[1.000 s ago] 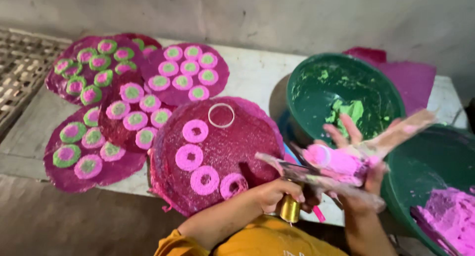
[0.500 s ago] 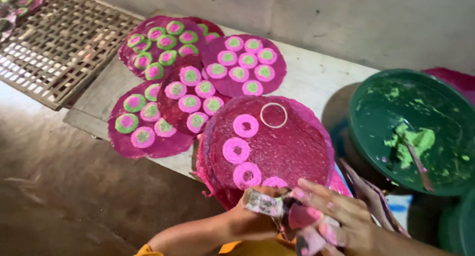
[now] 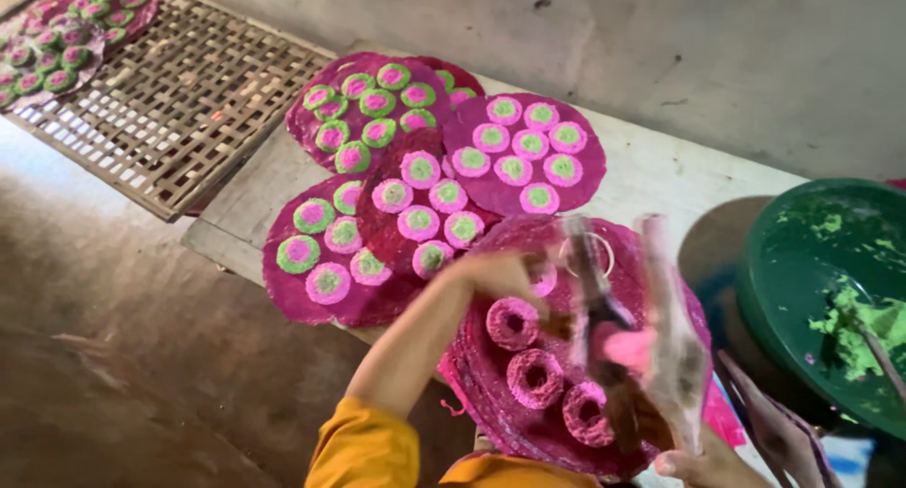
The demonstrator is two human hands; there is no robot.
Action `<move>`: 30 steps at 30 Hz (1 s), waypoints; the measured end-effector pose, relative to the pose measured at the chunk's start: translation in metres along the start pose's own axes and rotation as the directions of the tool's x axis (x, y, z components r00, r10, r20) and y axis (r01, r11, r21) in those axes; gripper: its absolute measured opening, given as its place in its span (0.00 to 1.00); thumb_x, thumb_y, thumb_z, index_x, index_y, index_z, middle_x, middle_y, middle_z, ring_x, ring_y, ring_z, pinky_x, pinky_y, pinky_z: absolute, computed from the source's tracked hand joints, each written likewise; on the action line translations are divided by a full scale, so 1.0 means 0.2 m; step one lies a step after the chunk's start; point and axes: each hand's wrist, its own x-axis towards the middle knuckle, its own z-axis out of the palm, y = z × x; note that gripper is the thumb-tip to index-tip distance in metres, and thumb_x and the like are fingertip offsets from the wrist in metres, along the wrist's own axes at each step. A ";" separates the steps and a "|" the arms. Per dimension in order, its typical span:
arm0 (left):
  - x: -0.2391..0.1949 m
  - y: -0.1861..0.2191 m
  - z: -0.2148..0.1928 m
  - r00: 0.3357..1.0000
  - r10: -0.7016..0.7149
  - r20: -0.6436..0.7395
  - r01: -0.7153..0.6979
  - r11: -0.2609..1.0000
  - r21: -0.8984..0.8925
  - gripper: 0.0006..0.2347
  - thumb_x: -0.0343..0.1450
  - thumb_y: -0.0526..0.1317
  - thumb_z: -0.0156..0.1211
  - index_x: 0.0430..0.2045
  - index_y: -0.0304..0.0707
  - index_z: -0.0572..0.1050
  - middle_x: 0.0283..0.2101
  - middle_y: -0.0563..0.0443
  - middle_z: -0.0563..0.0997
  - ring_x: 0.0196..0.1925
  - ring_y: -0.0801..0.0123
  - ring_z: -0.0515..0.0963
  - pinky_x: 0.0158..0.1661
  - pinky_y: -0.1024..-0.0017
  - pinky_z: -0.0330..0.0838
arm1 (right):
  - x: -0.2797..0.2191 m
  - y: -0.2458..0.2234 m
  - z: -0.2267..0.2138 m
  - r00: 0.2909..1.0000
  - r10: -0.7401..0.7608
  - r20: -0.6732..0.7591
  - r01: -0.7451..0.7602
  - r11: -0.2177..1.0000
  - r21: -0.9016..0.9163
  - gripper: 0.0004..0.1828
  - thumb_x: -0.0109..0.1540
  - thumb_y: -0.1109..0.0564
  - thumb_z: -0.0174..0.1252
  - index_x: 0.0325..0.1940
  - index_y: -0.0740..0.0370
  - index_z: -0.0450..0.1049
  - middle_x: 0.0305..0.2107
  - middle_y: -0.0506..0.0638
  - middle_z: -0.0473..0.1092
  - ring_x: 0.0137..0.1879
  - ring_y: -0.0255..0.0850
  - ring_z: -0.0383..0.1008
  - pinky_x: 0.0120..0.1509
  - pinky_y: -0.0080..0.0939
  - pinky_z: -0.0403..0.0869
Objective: The person decorates circular mats by stamping them with pink and green paste. They dip a wooden applicator tool into bowls of paste and press it onto the mats to create circular designs, occasionally using a small ring as a guide.
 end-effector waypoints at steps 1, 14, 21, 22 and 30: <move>0.07 -0.07 -0.08 0.955 0.276 -0.112 -0.296 0.921 -0.254 0.40 0.56 0.45 0.71 0.66 0.47 0.60 0.72 0.45 0.60 0.67 0.55 0.67 0.62 0.55 0.62 | -0.01 0.04 0.03 0.985 -0.172 -0.027 0.170 0.984 -0.049 0.61 0.57 0.40 0.68 0.82 0.71 0.43 0.78 0.63 0.45 0.82 0.52 0.39 0.77 0.51 0.42; 0.39 -1.08 0.06 0.797 -0.294 -0.528 -0.031 0.853 -0.521 0.25 0.74 0.42 0.56 0.67 0.31 0.62 0.65 0.35 0.74 0.65 0.55 0.72 0.64 0.60 0.64 | 0.31 -0.35 -0.11 0.945 0.036 -0.324 -0.022 0.999 0.047 0.61 0.52 0.43 0.70 0.82 0.64 0.48 0.64 0.59 0.62 0.54 0.40 0.54 0.49 0.39 0.53; 0.03 -0.93 0.84 0.576 -0.464 -0.673 -0.534 0.410 -0.739 0.27 0.74 0.36 0.51 0.70 0.28 0.54 0.66 0.39 0.70 0.63 0.55 0.71 0.62 0.59 0.68 | 0.17 -0.44 0.08 0.942 0.006 -0.335 0.035 0.993 0.116 0.62 0.52 0.45 0.71 0.83 0.61 0.48 0.61 0.58 0.67 0.41 0.33 0.56 0.34 0.32 0.55; -0.02 -0.86 0.99 0.556 -0.481 -0.677 -0.589 0.347 -0.730 0.28 0.74 0.35 0.51 0.71 0.33 0.51 0.68 0.43 0.67 0.65 0.59 0.69 0.65 0.61 0.64 | 0.11 -0.44 0.12 0.942 0.008 -0.334 0.040 0.990 0.135 0.62 0.51 0.46 0.71 0.84 0.61 0.48 0.61 0.58 0.68 0.40 0.33 0.57 0.32 0.31 0.55; -0.32 -0.48 1.41 0.505 -0.336 -0.795 -0.569 0.563 -0.599 0.41 0.63 0.19 0.57 0.68 0.40 0.41 0.66 0.40 0.57 0.66 0.61 0.63 0.65 0.61 0.59 | -0.09 -0.41 0.29 0.974 -0.070 -0.214 0.113 0.974 0.197 0.56 0.53 0.44 0.70 0.78 0.66 0.52 0.58 0.60 0.68 0.61 0.45 0.72 0.61 0.42 0.72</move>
